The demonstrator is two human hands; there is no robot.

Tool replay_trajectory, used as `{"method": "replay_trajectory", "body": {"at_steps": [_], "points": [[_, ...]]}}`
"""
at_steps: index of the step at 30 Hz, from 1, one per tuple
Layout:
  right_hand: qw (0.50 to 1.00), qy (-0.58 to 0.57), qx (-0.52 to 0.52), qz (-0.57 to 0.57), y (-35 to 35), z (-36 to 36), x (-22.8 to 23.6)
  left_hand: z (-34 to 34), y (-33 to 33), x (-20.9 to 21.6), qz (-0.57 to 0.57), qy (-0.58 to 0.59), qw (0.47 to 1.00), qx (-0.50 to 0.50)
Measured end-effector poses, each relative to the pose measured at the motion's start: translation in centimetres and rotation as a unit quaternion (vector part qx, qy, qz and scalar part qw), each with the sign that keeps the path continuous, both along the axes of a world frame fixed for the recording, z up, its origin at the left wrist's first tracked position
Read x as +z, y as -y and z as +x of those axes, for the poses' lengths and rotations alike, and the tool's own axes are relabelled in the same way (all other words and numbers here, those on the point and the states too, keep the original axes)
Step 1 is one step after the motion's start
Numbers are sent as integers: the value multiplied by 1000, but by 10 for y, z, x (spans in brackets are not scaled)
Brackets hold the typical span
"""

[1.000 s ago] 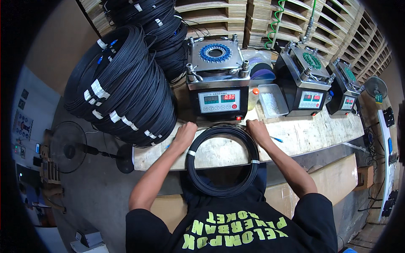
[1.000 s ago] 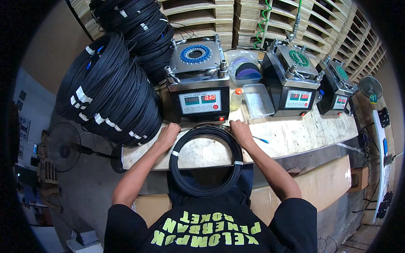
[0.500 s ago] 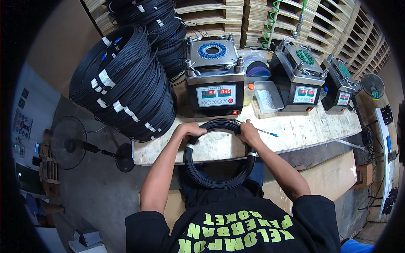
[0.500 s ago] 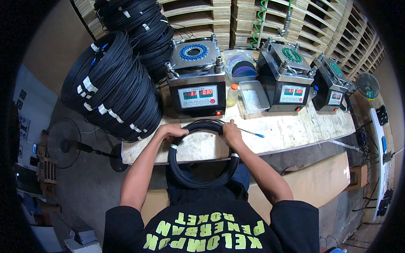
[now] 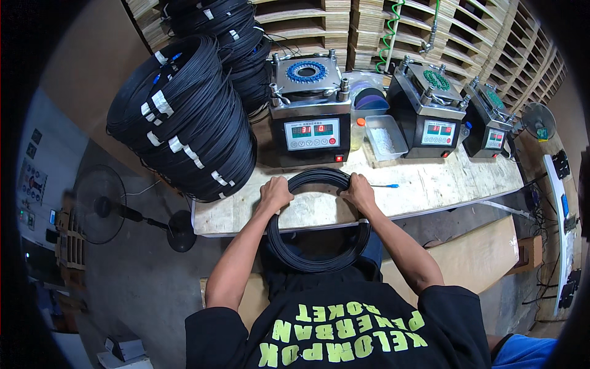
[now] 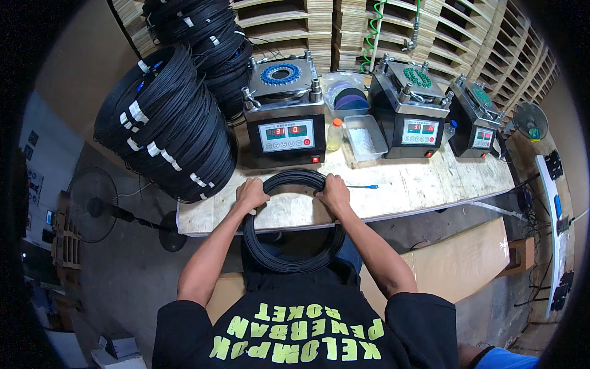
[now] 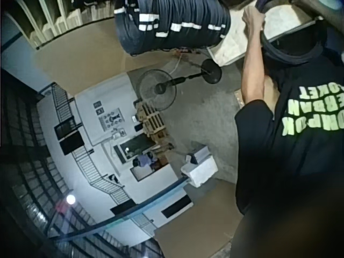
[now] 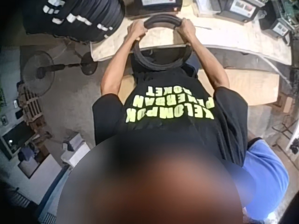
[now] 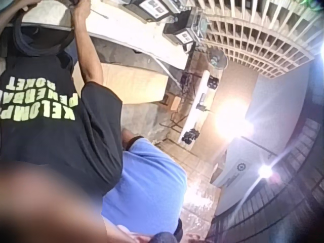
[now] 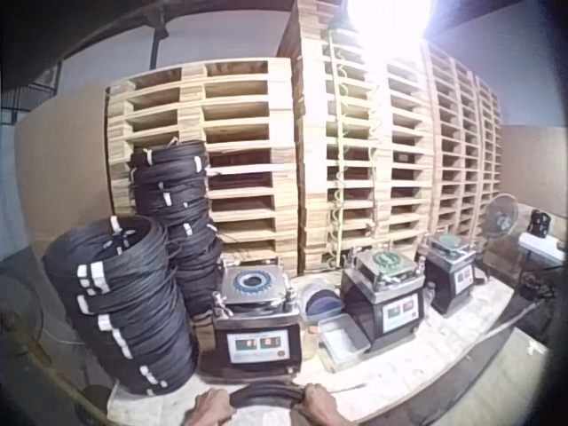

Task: The recorder operates a factory machine to process or coil wire/cable.

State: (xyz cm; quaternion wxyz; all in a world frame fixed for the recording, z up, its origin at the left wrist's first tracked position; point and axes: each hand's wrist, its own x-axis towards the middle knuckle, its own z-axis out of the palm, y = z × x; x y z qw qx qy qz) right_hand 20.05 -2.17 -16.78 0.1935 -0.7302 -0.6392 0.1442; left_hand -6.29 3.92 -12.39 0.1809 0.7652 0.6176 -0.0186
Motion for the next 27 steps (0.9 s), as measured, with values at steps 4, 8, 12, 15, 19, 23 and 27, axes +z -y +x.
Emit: {"method": "replay_trajectory", "body": {"at_steps": [4,8,12,15,19,23,27], "points": [[999,-34,-11,-33,-5,2,6,-6,-6,-1,-58,43,995,64],[996,-58,-40,-53,-6,4,8,-8,-9,-2,-108,68,989,80],[986,-130,-37,-95,-17,16,4,-8,-13,-1,-144,147,975,78],[958,-254,-14,-134,-15,17,12,-19,-10,-3,-170,239,953,77],[944,-294,22,-146,-16,25,15,-12,-8,11,-176,287,939,71],[948,-281,55,-141,-19,25,8,-24,-21,-10,-155,261,953,-9],[957,-217,129,-145,-28,33,-5,-23,-32,-19,-177,119,975,-69]]}}
